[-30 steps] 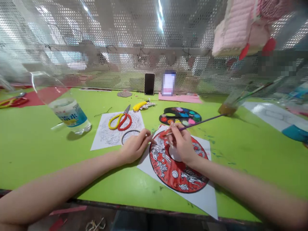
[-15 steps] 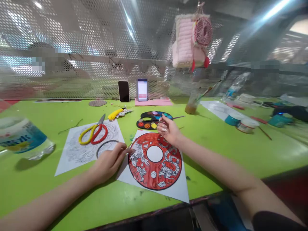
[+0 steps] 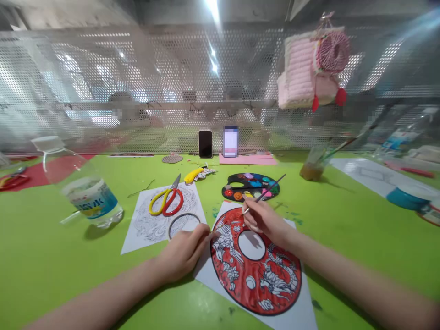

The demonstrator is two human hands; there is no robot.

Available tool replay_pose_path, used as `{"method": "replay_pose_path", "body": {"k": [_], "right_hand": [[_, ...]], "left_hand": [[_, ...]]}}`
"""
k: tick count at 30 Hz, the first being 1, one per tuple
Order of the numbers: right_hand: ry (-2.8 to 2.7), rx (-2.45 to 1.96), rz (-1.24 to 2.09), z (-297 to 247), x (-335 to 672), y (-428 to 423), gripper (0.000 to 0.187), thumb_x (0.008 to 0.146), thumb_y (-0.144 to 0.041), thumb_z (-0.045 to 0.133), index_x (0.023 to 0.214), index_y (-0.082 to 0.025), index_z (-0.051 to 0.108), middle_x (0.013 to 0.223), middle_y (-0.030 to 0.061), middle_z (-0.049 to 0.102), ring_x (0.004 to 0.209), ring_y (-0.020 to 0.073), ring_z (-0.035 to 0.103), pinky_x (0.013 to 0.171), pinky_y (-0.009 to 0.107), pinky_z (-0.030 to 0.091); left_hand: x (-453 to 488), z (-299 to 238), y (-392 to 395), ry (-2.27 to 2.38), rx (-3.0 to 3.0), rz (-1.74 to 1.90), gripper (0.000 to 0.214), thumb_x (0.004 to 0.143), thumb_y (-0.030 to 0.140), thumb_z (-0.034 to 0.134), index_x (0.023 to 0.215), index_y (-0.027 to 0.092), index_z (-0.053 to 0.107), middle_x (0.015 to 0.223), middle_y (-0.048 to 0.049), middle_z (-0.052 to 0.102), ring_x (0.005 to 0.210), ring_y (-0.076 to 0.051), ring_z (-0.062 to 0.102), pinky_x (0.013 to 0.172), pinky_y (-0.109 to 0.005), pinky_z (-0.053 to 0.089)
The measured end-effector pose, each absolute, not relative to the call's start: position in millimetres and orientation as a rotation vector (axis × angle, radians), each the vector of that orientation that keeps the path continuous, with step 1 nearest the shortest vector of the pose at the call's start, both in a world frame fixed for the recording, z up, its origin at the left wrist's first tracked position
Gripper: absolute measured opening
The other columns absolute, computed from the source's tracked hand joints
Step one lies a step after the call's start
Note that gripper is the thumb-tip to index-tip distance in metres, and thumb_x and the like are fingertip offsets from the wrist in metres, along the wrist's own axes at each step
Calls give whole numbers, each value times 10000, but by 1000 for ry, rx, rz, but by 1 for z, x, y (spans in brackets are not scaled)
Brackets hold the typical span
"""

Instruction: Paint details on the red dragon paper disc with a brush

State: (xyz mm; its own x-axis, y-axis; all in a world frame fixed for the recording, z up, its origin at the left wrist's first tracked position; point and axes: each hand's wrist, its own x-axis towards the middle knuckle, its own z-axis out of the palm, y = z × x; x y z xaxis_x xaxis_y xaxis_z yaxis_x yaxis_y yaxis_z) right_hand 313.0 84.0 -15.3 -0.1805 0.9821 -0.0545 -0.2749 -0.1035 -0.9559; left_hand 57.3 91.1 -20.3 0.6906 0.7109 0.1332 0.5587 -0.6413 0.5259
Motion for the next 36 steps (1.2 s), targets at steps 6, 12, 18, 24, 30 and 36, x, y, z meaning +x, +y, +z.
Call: {"method": "replay_pose_path", "body": {"k": [6, 12, 18, 24, 30, 36], "right_hand": [[-1318, -1098, 1547, -11, 310, 78, 429, 850, -576, 626, 727, -174, 542, 456, -44, 544, 380, 96, 501, 416, 210, 383], [-1453, -1142, 1526, -16, 307, 76, 406, 863, -552, 619, 699, -192, 531, 483, -29, 573, 459, 134, 601, 491, 241, 459], [-1439, -1109, 1500, -21, 304, 75, 411, 891, -592, 547, 749, -208, 502, 497, -37, 576, 488, 153, 645, 489, 248, 472], [-1366, -1132, 1433, -23, 300, 74, 485, 863, -679, 504, 774, -203, 475, 566, -31, 587, 484, 144, 643, 476, 243, 486], [-1426, -1144, 1370, -25, 298, 68, 444, 912, -641, 471, 788, -215, 470, 592, -15, 600, 534, 147, 628, 543, 267, 485], [-1509, -1171, 1309, -28, 297, 61, 376, 957, -558, 459, 804, -216, 497, 665, 18, 641, 652, 188, 657, 700, 348, 520]], "left_hand": [[57, -17, 90, 963, 2424, 417, 376, 1020, 463, 204, 997, 228, 495, 724, -46, 683, 562, -184, 609, 526, -266, 417], [56, -19, 91, 949, 2430, 441, 402, 1022, 477, 193, 1018, 230, 510, 769, -41, 692, 594, -183, 611, 573, -282, 436], [54, -20, 92, 979, 2430, 469, 406, 1015, 472, 212, 1019, 227, 537, 795, -52, 696, 651, -197, 634, 614, -295, 469], [52, -22, 94, 992, 2435, 485, 350, 1013, 437, 256, 1011, 233, 541, 824, -53, 719, 669, -195, 648, 623, -289, 491], [51, -24, 95, 958, 2491, 533, 324, 1019, 391, 266, 1028, 230, 547, 827, -50, 728, 674, -185, 666, 631, -279, 507], [51, -23, 101, 915, 2590, 708, 331, 1028, 352, 255, 1027, 215, 556, 848, -49, 725, 708, -156, 681, 642, -262, 524]]}}
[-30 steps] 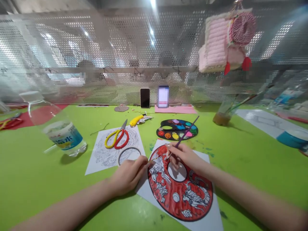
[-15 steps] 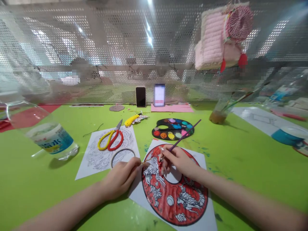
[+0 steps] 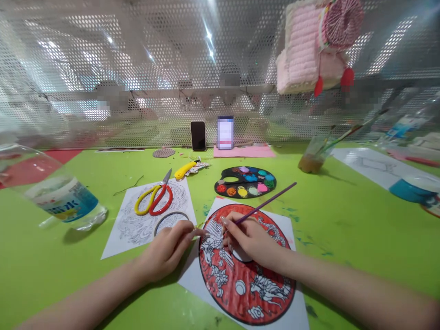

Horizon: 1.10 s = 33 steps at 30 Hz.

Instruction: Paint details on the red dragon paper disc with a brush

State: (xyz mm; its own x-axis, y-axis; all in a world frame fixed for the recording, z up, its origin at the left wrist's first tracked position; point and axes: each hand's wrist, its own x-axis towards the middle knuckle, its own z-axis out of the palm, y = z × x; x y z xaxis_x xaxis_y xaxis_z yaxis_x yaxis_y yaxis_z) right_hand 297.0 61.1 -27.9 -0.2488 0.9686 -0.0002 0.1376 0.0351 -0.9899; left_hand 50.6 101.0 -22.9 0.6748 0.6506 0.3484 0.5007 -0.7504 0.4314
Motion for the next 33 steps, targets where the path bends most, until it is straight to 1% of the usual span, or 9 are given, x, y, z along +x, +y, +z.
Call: {"method": "replay_pose_path", "body": {"k": [4, 5, 6, 9, 11, 15, 23, 28, 33], "right_hand": [[-1506, -1164, 1330, -30, 297, 61, 339, 978, -509, 431, 807, -218, 471, 632, 1, 615, 644, 193, 667, 670, 342, 530], [-1504, -1163, 1334, -30, 298, 61, 325, 981, -492, 431, 811, -218, 472, 631, -2, 610, 649, 192, 669, 670, 339, 531], [-1500, -1164, 1335, -29, 298, 61, 314, 985, -475, 430, 813, -216, 473, 631, -4, 607, 656, 191, 670, 678, 339, 531], [-1495, -1164, 1322, -29, 299, 59, 291, 990, -434, 435, 808, -212, 483, 631, -9, 594, 672, 188, 666, 716, 345, 525], [-1497, -1160, 1312, -28, 300, 58, 283, 990, -421, 442, 808, -210, 495, 645, -7, 598, 682, 186, 661, 727, 346, 519], [-1494, -1144, 1322, -28, 300, 57, 279, 987, -406, 457, 811, -201, 527, 699, 13, 639, 696, 176, 658, 734, 337, 510], [-1369, -1155, 1412, -28, 299, 59, 326, 967, -475, 476, 781, -208, 488, 580, -31, 563, 656, 161, 673, 683, 303, 531], [-1345, -1168, 1467, -28, 300, 59, 307, 968, -458, 493, 801, -201, 507, 596, -28, 587, 663, 147, 679, 674, 280, 529], [-1341, -1176, 1502, -24, 302, 60, 320, 975, -447, 488, 796, -185, 537, 638, 1, 633, 624, 121, 660, 611, 244, 509]], "left_hand": [[63, -16, 120, 1029, 2668, 831, 354, 1033, 396, 297, 994, 173, 569, 706, -11, 662, 569, -124, 613, 544, -244, 485], [69, -14, 128, 1089, 2687, 832, 352, 1033, 403, 332, 1002, 155, 581, 662, 13, 619, 517, -109, 565, 514, -238, 463], [75, -11, 136, 1160, 2703, 818, 333, 1027, 403, 387, 1012, 140, 590, 669, 25, 595, 508, -97, 537, 518, -238, 463], [99, -6, 164, 1293, 2782, 655, 284, 976, 407, 537, 986, 134, 615, 742, 19, 598, 587, -95, 561, 593, -258, 516], [111, -6, 179, 1378, 2820, 549, 258, 958, 383, 577, 991, 131, 618, 821, -3, 625, 667, -111, 600, 640, -278, 542], [117, -10, 190, 1534, 2835, 425, 243, 960, 363, 576, 1027, 134, 618, 910, -27, 645, 751, -130, 630, 693, -304, 562], [105, -15, 189, 1500, 2866, 213, 253, 965, 370, 569, 1032, 131, 617, 868, -16, 641, 706, -121, 622, 665, -291, 558], [107, -16, 194, 1430, 2898, 147, 246, 966, 367, 568, 1006, 130, 619, 831, -5, 631, 673, -111, 609, 641, -278, 550], [107, -16, 192, 1432, 2897, 102, 232, 968, 355, 567, 998, 131, 620, 830, -5, 632, 674, -110, 609, 641, -275, 550]]}}
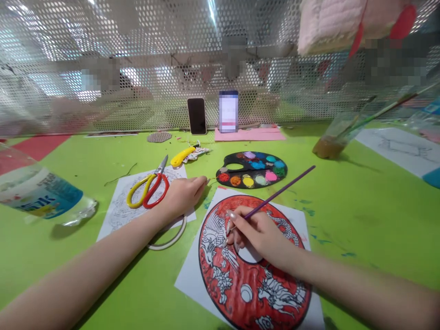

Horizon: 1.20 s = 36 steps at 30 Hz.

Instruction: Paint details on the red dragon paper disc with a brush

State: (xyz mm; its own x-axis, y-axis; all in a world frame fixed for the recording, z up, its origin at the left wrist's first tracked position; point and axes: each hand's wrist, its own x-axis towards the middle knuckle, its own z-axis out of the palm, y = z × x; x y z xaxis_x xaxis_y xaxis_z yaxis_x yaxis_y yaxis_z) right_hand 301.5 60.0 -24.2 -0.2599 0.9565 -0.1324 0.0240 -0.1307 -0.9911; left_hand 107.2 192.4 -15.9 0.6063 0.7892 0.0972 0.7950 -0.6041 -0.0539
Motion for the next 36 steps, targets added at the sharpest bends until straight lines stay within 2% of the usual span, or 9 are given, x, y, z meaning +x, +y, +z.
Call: {"method": "replay_pose_path", "body": {"k": [16, 24, 29, 36], "right_hand": [[-1336, -1172, 1509, -22, 301, 62, 294, 965, -411, 502, 787, -181, 538, 647, 22, 653, 610, 111, 648, 598, 236, 503], [-1325, -1193, 1523, -21, 302, 60, 308, 966, -446, 502, 802, -187, 529, 665, 21, 655, 608, 121, 654, 606, 261, 521], [-1313, -1212, 1525, -19, 300, 61, 300, 958, -443, 509, 787, -197, 511, 566, -24, 568, 649, 144, 679, 616, 265, 530], [-1313, -1227, 1508, -19, 298, 62, 249, 957, -379, 500, 799, -187, 507, 659, 19, 661, 579, 118, 657, 578, 248, 518]], "left_hand": [[108, -15, 191, -1235, -2736, -19, 215, 967, 341, 569, 972, 132, 621, 808, 2, 627, 653, -102, 600, 623, -261, 545], [100, -25, 195, -1050, -2788, -246, 214, 969, 341, 564, 940, 135, 614, 764, 16, 601, 604, -87, 562, 580, -237, 516], [95, -30, 199, -884, -2823, -415, 217, 972, 345, 557, 934, 139, 614, 738, 24, 585, 581, -82, 542, 567, -230, 504], [97, -31, 199, -708, -2824, -791, 226, 976, 349, 551, 925, 137, 611, 728, 28, 582, 554, -72, 525, 540, -216, 490]]}}
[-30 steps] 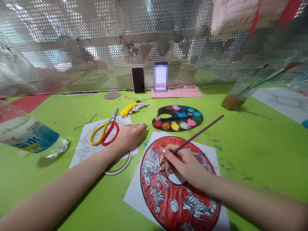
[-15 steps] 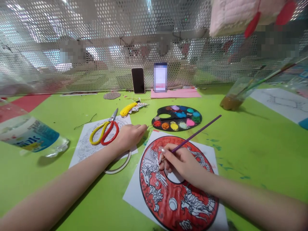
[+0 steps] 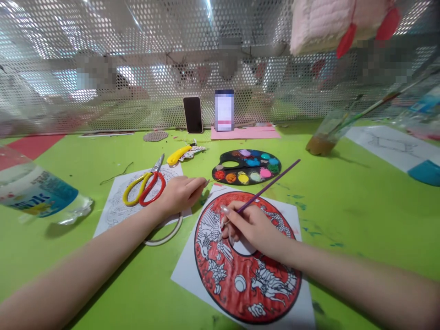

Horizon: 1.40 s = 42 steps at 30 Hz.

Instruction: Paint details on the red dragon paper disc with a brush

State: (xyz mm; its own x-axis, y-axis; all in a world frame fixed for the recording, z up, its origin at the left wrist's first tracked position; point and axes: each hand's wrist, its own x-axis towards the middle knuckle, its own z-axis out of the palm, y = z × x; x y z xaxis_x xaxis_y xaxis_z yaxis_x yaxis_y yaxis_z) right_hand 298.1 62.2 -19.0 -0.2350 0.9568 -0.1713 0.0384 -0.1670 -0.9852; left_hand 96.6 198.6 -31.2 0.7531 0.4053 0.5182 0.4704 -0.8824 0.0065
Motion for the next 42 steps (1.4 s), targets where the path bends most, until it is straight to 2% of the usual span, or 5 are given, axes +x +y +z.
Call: {"method": "replay_pose_path", "body": {"k": [8, 16, 28, 36, 42], "right_hand": [[-1350, -1230, 1482, -20, 303, 66, 323, 980, -413, 443, 790, -171, 540, 634, 41, 677, 533, 99, 632, 532, 219, 494], [-1369, -1241, 1454, -19, 305, 63, 311, 961, -429, 518, 771, -185, 558, 621, 20, 651, 604, 130, 668, 576, 247, 525], [-1477, -1334, 1317, -17, 308, 53, 342, 970, -489, 507, 757, -234, 588, 659, 16, 653, 684, 147, 679, 640, 268, 549], [-1485, -1410, 1202, -9, 304, 55, 448, 884, -637, 555, 675, -246, 621, 655, 48, 698, 593, 144, 667, 455, 232, 502], [-1461, -1412, 1212, -8, 304, 54, 448, 884, -625, 566, 658, -240, 608, 645, 46, 684, 604, 147, 671, 455, 234, 496]], "left_hand": [[104, 19, 158, -964, -2744, -1200, 263, 1027, 283, 415, 914, 139, 604, 564, 56, 526, 428, -52, 407, 419, -173, 346], [46, 5, 98, -684, -2869, -900, 126, 987, 178, 456, 971, 181, 581, 684, 3, 687, 546, -83, 607, 502, -178, 441], [28, -1, 116, -331, -2846, -668, 138, 904, 136, 553, 1036, 153, 588, 516, 58, 492, 426, -118, 400, 430, -290, 294], [24, 4, 115, -176, -2862, -582, 319, 806, 117, 717, 1091, 76, 579, 556, 64, 518, 474, -105, 435, 458, -294, 346], [32, 5, 111, -497, -2946, -726, 132, 921, 127, 501, 1020, 171, 575, 531, 40, 522, 430, -124, 429, 425, -277, 325]]}}
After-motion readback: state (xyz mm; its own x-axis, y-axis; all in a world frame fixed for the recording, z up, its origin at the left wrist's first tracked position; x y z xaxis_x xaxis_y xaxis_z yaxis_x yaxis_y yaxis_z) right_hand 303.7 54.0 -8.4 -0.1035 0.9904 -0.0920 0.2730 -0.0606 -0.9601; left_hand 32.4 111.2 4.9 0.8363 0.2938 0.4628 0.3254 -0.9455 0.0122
